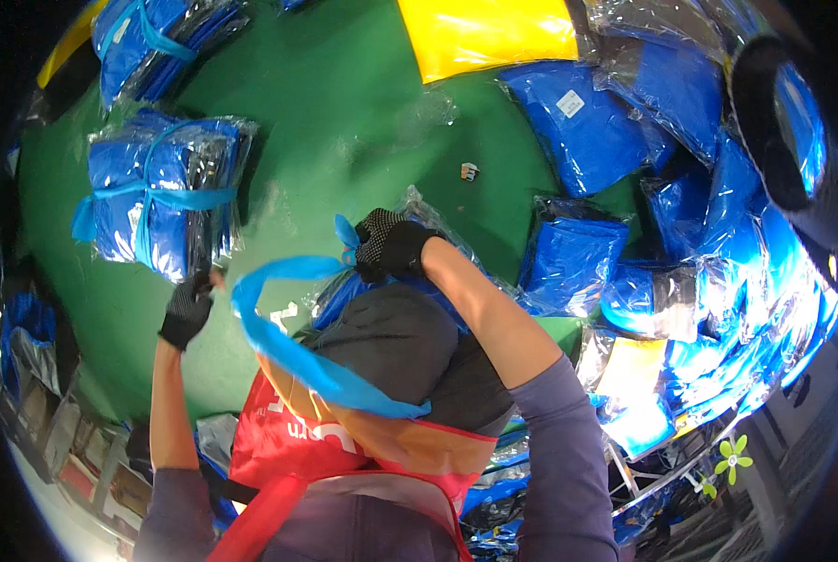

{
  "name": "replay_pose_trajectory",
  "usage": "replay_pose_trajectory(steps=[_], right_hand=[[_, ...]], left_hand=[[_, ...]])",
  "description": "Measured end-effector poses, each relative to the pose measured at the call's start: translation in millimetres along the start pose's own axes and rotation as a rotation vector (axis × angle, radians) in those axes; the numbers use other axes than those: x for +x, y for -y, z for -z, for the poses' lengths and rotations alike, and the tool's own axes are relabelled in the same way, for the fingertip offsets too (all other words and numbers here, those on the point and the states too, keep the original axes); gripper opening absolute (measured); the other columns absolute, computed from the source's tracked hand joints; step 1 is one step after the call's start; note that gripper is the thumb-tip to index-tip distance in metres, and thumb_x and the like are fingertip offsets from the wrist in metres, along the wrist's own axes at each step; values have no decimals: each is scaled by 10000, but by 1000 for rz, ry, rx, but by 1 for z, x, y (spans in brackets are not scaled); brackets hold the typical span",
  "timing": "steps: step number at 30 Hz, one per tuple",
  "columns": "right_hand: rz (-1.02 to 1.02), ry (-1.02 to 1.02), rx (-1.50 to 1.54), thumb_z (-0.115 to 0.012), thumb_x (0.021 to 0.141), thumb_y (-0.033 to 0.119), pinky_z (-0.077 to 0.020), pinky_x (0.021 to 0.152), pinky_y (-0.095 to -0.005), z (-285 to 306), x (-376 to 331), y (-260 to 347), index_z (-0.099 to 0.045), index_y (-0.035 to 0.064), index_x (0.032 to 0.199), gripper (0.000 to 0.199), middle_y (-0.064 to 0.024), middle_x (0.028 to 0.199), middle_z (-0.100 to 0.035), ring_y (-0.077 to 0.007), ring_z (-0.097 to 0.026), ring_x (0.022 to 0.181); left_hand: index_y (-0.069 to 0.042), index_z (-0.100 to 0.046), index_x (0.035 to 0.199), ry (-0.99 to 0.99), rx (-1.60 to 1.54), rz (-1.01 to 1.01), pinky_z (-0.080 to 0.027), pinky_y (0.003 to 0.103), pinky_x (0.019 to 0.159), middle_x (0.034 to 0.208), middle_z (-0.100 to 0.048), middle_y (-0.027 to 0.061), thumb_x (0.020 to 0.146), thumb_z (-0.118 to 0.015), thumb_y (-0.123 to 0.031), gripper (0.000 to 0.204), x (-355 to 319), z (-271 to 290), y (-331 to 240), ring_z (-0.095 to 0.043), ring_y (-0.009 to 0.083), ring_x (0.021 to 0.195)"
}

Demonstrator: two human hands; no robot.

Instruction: The person repeatedly picks up blue plastic-wrapped packages from a green table, wraps them with blue straps, and ties knots to secure them. The person handles multiple packages one at a time, placing each finished bundle back on the table.

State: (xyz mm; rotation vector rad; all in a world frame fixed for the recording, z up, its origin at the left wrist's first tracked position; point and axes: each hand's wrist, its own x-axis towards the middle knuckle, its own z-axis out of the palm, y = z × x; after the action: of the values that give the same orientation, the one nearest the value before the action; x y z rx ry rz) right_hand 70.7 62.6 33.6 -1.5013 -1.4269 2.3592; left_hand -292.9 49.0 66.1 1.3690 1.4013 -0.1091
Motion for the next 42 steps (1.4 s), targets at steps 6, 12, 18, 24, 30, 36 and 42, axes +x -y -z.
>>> replay_pose_trajectory(steps=[6, 12, 18, 24, 30, 36, 42], right_hand=[[63, 127, 191, -691, 701, 211, -481, 612, -314, 3, -6, -1, -649, 8, 772, 219, -128, 728, -642, -168, -610, 632], [170, 40, -44, -703, 680, 159, -481, 730, -299, 4, -6, -3, -632, 24, 800, 195, -95, 779, -639, -178, -623, 822], [216, -559, -568, -595, 764, 203, -470, 717, -410, -31, 3, -6, -523, 14, 884, 235, -177, 892, -572, -342, -594, 842], [231, -564, -960, -496, 801, 186, -476, 620, -432, -40, 0, -2, -528, 15, 991, 257, -193, 950, -550, -336, -596, 721], [263, -510, -1043, -501, 782, 170, -469, 568, -404, -32, -12, 3, -525, 17, 1007, 273, -174, 956, -546, -300, -594, 682], [499, -565, -1180, -483, 783, 165, -471, 503, -378, -32, -12, -13, -557, 47, 953, 220, -142, 875, -577, -265, -596, 624], [557, -535, -1243, -467, 768, 148, -471, 477, -370, -27, -10, -32, -568, 60, 933, 213, -128, 836, -594, -255, -592, 597]], left_hand=[[-6, -552, 1042, 107, -142, -514, -449, 365, 800, 952, -592, 172, 775, -545, -217, 340, 80, -100, -92, -580, 308, 906], [-38, -573, 927, 125, -132, -513, -460, 389, 737, 876, -582, 179, 742, -569, -158, 221, 91, -130, -86, -578, 344, 836], [-26, -576, 946, 42, -199, -439, -461, 352, 731, 853, -588, 157, 749, -575, -162, 239, 94, -141, -74, -592, 295, 816], [1, -587, 1026, 288, -605, -92, -430, 290, 837, 983, -627, 95, 731, -591, -113, 316, 98, -140, -64, -566, 162, 918], [11, -596, 1018, 323, -570, -365, -460, 267, 728, 943, -614, 98, 736, -578, -89, 299, 104, -135, -57, -558, 121, 830], [33, -607, 972, 425, -581, -245, -484, 258, 659, 894, -620, 122, 687, -617, -66, 301, 112, -130, -55, -587, 142, 809], [38, -612, 906, 369, -665, -218, -491, 264, 648, 743, -614, 98, 686, -597, -75, 248, 114, -131, -55, -599, 157, 691]])
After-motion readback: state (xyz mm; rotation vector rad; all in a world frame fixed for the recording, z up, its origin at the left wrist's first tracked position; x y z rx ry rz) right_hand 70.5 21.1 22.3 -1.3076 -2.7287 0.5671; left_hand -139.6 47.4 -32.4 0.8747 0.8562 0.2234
